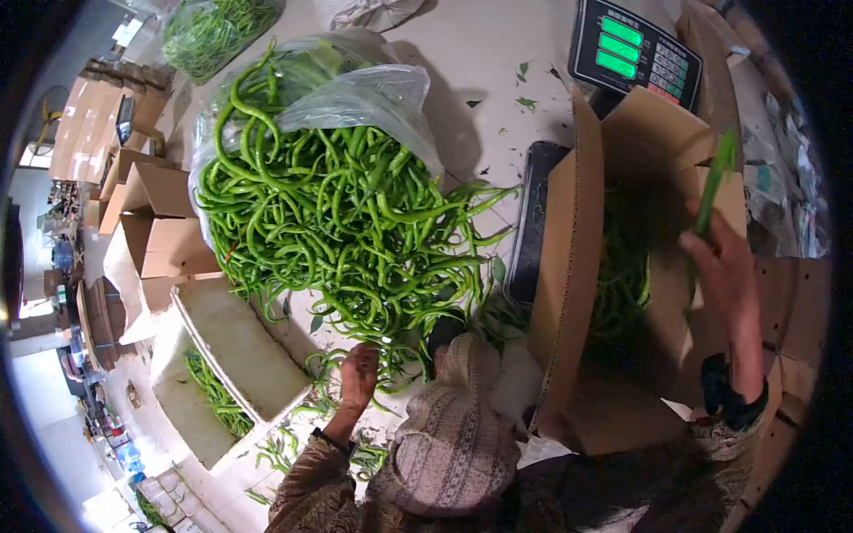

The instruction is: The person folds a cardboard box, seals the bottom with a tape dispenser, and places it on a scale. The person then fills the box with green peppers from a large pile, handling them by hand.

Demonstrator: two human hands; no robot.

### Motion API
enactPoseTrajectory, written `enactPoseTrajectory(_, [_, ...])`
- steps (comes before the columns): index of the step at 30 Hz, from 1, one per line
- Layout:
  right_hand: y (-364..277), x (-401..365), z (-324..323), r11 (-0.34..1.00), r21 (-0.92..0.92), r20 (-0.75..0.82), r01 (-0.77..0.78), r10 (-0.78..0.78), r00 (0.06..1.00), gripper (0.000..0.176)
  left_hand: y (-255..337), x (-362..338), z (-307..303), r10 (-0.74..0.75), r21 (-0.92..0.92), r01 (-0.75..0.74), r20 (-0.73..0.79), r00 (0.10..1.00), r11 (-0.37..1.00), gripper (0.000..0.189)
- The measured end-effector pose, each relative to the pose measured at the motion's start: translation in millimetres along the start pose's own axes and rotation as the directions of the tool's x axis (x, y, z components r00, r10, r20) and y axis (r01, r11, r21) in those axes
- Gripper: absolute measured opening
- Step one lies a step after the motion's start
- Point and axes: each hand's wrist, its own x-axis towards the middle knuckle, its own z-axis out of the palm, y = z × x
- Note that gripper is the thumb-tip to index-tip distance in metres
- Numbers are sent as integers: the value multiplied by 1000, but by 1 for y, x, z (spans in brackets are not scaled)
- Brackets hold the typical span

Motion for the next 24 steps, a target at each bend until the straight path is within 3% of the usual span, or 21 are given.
enactPoseTrajectory(1, [-6,-12,-1,996,-82,-8,-28,28,1000,45,9,2,8,-23,-2,23,68,997,1000,24])
enactPoseTrajectory(3, [-33,-38,-1,966,-244,-24,-85,81,996,47,29,11,26,175,40,-177,67,982,983,30])
enactPoseTrajectory(4, [-46,-51,1,979,-197,-59,-55,44,997,48,33,18,34,208,93,-223,153,966,970,38])
enactPoseTrajectory(6, [-73,-79,-4,990,-96,121,-100,111,986,46,39,35,54,288,239,-324,173,942,916,43])
enactPoseTrajectory(7, [-76,-91,-4,965,-207,242,-159,208,948,44,38,40,65,325,312,-368,183,928,876,46])
enactPoseTrajectory(8, [-103,-104,-3,957,38,367,-286,253,895,39,31,44,80,321,381,-367,181,930,849,49])
enactPoseTrajectory(9, [-92,-126,3,998,64,360,29,-50,932,37,18,47,96,315,452,-362,178,932,816,51])
enactPoseTrajectory(10, [-105,-130,4,981,45,477,191,-188,858,34,9,48,102,305,523,-351,176,936,777,54])
enactPoseTrajectory(13, [-96,-163,22,940,311,601,140,-309,737,29,9,47,94,316,457,-342,136,939,821,57])
enactPoseTrajectory(14, [-111,-163,29,931,357,640,77,-304,705,31,14,42,86,305,448,-313,91,948,837,52])
enactPoseTrajectory(15, [-119,-163,32,918,397,678,10,-301,670,33,29,40,70,308,288,-282,-47,950,915,49])
enactPoseTrajectory(18, [-111,-175,50,952,304,627,-37,-171,760,25,-16,5,47,-47,-54,36,-223,974,998,46])
enactPoseTrajectory(19, [-110,-174,54,948,311,664,-64,-169,729,26,-27,-6,36,-251,-88,237,-205,946,967,48])
enactPoseTrajectory(21, [-109,-171,60,942,315,731,-118,-162,662,27,-47,-20,26,-224,186,264,-210,952,946,64])
enactPoseTrajectory(23, [-106,-177,77,939,340,688,-56,-208,695,28,-46,-27,36,-230,343,232,-47,972,910,100])
enactPoseTrajectory(24, [-105,-182,86,937,349,667,-26,-228,709,29,-35,-27,42,-232,398,216,-8,973,892,104])
